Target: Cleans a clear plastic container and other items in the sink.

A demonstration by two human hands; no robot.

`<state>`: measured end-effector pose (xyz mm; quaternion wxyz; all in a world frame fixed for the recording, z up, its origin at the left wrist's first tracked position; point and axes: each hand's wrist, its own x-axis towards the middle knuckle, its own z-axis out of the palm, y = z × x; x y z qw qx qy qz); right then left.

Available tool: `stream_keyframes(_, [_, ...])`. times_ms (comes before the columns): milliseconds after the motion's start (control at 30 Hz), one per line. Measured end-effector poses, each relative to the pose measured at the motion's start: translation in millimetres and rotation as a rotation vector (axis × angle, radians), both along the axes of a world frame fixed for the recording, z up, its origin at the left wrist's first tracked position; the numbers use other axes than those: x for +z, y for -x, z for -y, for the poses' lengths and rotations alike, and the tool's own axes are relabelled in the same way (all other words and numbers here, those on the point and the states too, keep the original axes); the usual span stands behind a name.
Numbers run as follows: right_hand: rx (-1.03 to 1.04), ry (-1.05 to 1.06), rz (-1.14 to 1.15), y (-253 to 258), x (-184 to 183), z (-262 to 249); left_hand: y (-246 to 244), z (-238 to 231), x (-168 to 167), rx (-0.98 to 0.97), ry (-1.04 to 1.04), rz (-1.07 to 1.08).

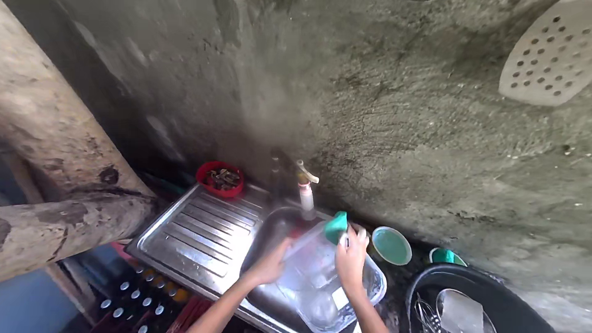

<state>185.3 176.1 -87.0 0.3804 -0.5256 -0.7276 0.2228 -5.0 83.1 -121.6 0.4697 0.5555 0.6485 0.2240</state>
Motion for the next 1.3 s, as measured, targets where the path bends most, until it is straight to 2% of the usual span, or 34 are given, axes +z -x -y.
stream_keyframes(100, [-0.199, -0.074, -0.256, 7.9, -27.6, 29.4, -12.7, 24.3, -30.3, 0.07, 0.067, 0.092])
stream_keyframes(167, [-0.392, -0.015, -0.394, 10.3, -34.9, 39.4, -18.5, 39.0, -52.7, 0.159, 0.102, 0.216])
stream_keyframes(233, [-0.524, 0.111, -0.439, 12.9, -41.2, 44.1, -25.9, 50.0, -71.2, 0.287, 0.128, 0.325])
stream_keyframes(333, [-0.325, 0.492, -0.243, 23.4, -50.8, 51.8, -42.3, 55.9, -77.9, 0.34, 0.107, 0.246])
stream_keyframes(400, [-0.22, 0.598, -0.178, 39.5, -62.5, 53.3, -56.1, 58.5, -76.1, 0.315, 0.116, 0.127])
stream_keyframes(567, [-0.256, 0.424, -0.267, 70.0, -76.1, 57.0, -81.3, 68.6, -93.6, 0.301, 0.062, 0.01])
stream_keyframes(633, [-0.237, 0.371, -0.307, 74.1, -82.4, 63.1, -80.7, 70.5, -94.0, 0.212, 0.067, 0.0])
stream_keyframes(733, [-0.211, 0.36, -0.26, 75.6, -89.1, 69.3, -57.0, 70.3, -103.0, 0.015, 0.078, 0.083])
stream_keyframes(767, [-0.205, 0.344, -0.23, 75.0, -90.4, 69.4, -43.5, 67.4, -104.2, 0.017, 0.097, 0.156])
stream_keyframes(867, [-0.159, 0.224, -0.172, 73.4, -92.5, 67.4, -4.0, 41.3, -101.3, 0.236, -0.044, 0.476])
stream_keyframes(933, [-0.122, 0.227, -0.147, 76.1, -93.1, 68.1, 19.0, 3.3, -84.0, 0.242, -0.035, 0.519])
stream_keyframes(1033, [-0.112, 0.376, -0.108, 86.1, -94.6, 74.0, 35.1, -55.1, -69.1, 0.003, 0.08, 0.271])
stream_keyframes(1133, [-0.139, 0.581, -0.115, 91.1, -102.8, 78.5, 35.1, -91.4, -64.3, -0.268, 0.188, -0.001])
stream_keyframes(1233, [-0.104, 0.668, -0.121, 96.4, -119.3, 85.4, 32.2, -109.0, -70.7, -0.376, 0.194, -0.045])
stream_keyframes(1300, [-0.092, 0.669, -0.017, 104.1, -122.2, 88.9, 31.2, -115.5, -75.3, -0.379, 0.228, -0.014])
